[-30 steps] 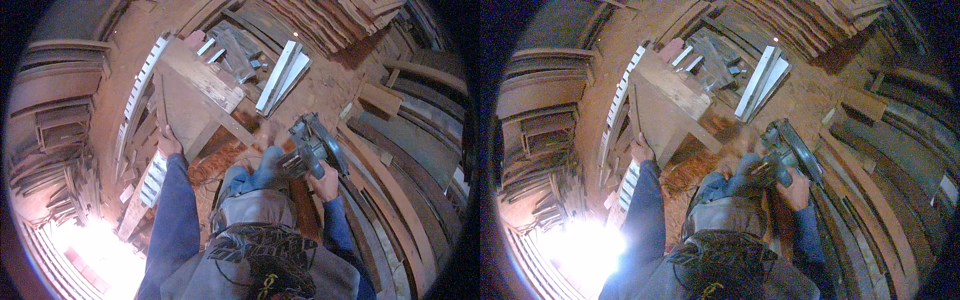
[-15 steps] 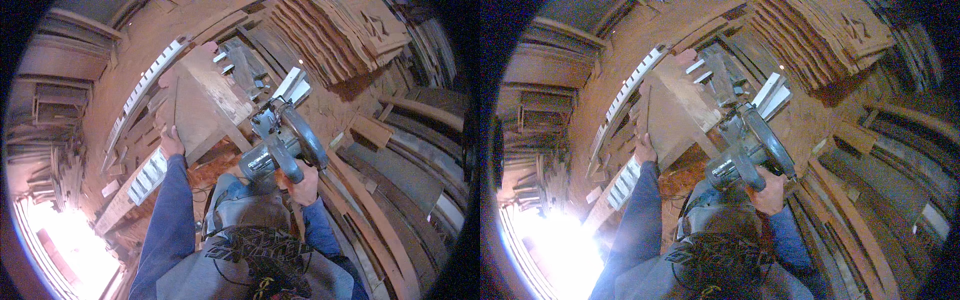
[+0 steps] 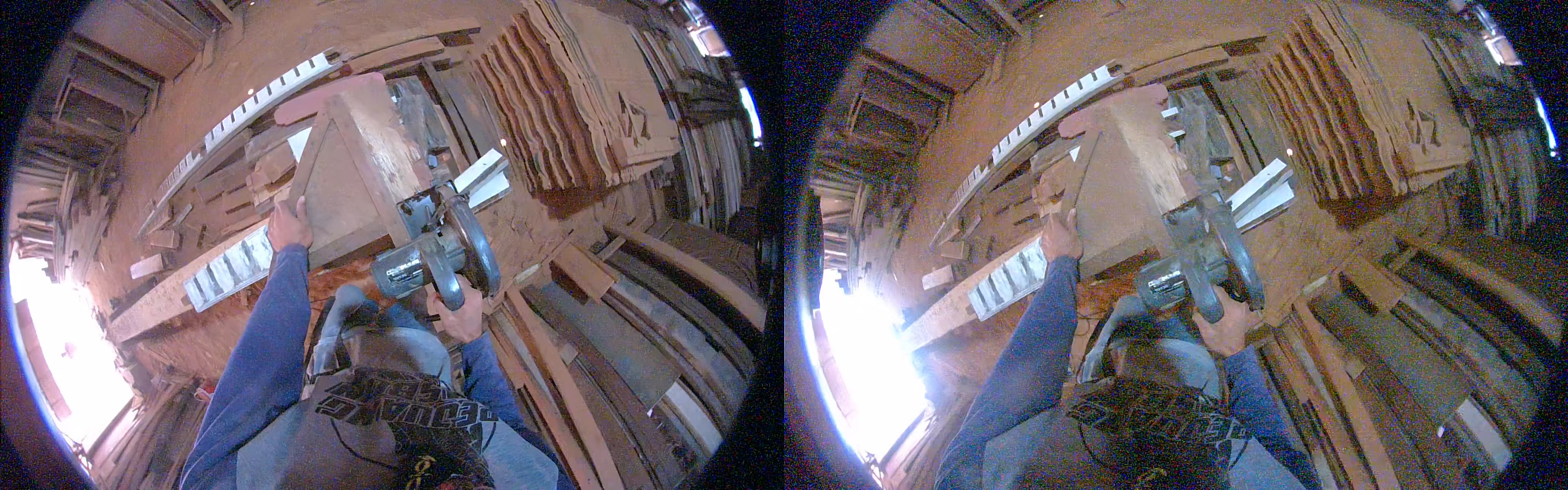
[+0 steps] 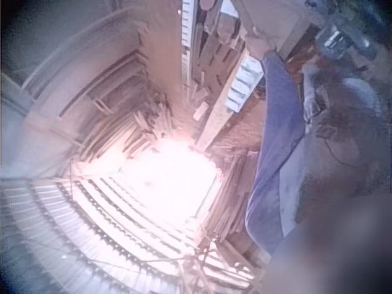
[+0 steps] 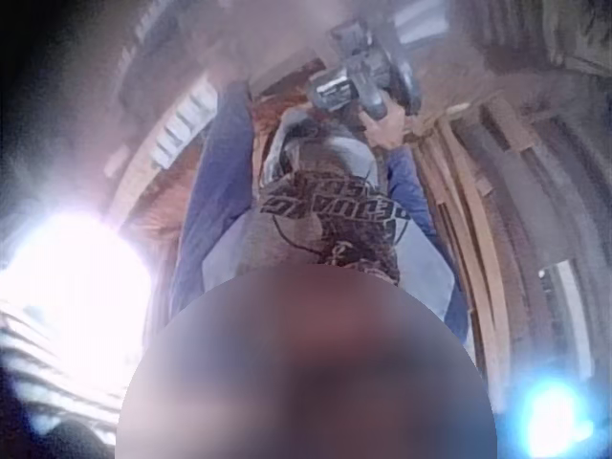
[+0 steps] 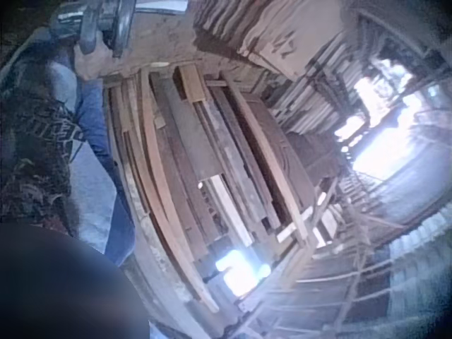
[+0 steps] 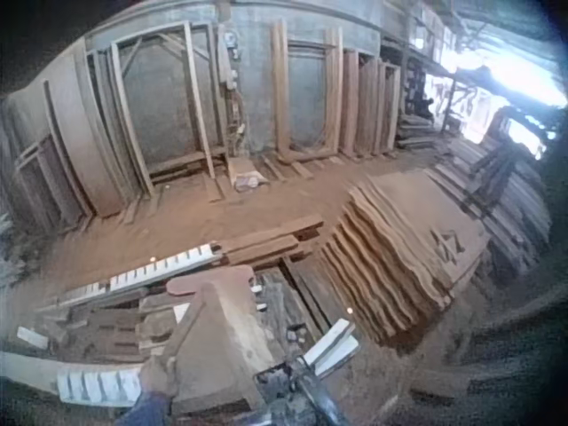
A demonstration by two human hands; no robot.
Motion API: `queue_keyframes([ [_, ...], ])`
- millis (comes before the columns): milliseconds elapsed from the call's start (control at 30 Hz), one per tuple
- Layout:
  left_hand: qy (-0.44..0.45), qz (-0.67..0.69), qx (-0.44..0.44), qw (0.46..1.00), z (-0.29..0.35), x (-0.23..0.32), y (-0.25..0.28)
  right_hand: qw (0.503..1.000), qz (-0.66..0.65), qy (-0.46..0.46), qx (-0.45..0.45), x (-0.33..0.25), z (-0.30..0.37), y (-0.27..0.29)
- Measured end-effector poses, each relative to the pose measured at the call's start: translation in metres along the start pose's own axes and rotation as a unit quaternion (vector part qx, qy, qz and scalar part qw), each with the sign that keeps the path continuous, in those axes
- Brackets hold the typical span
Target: The person uses a circular saw to cut a wooden plank on a workbench in a cluttered workshop. They repeatedly position the wood, cut it, and set the cut pieces aside while handling various scrap pieces nearby.
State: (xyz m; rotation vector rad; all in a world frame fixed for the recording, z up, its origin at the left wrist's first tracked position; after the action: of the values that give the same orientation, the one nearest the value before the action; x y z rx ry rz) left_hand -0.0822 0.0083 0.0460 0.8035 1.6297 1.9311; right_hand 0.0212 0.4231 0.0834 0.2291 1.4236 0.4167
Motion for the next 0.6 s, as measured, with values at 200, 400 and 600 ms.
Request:
queue_keyframes([
  [200,-0.01,0.012,0.019,1.0,0.001,0.0,0.004,1.0,-0.014,0.005,-0.02,-0.015,-0.02,-0.008],
  [400,-0.028,0.021,0.022,0.999,0.0,-0.006,-0.003,0.995,-0.084,-0.017,-0.046,-0.025,-0.024,-0.012],
  [600,-0.035,0.025,0.026,0.999,0.001,-0.006,-0.004,0.999,-0.032,0.0,-0.036,-0.018,-0.03,-0.014],
])
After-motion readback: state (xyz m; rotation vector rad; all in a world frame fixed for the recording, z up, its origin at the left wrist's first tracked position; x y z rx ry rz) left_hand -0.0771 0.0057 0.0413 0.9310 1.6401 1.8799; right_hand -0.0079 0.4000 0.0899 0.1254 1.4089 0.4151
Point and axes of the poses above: each hand's wrist, its own z-axis away from the middle knuckle, its own y-axis out of the back of the hand, x = y × z, the point moved 8 cm from there along -z, towards the middle knuckle, and after that the axes turned 9 degrees about y, right-handed, at the moved point
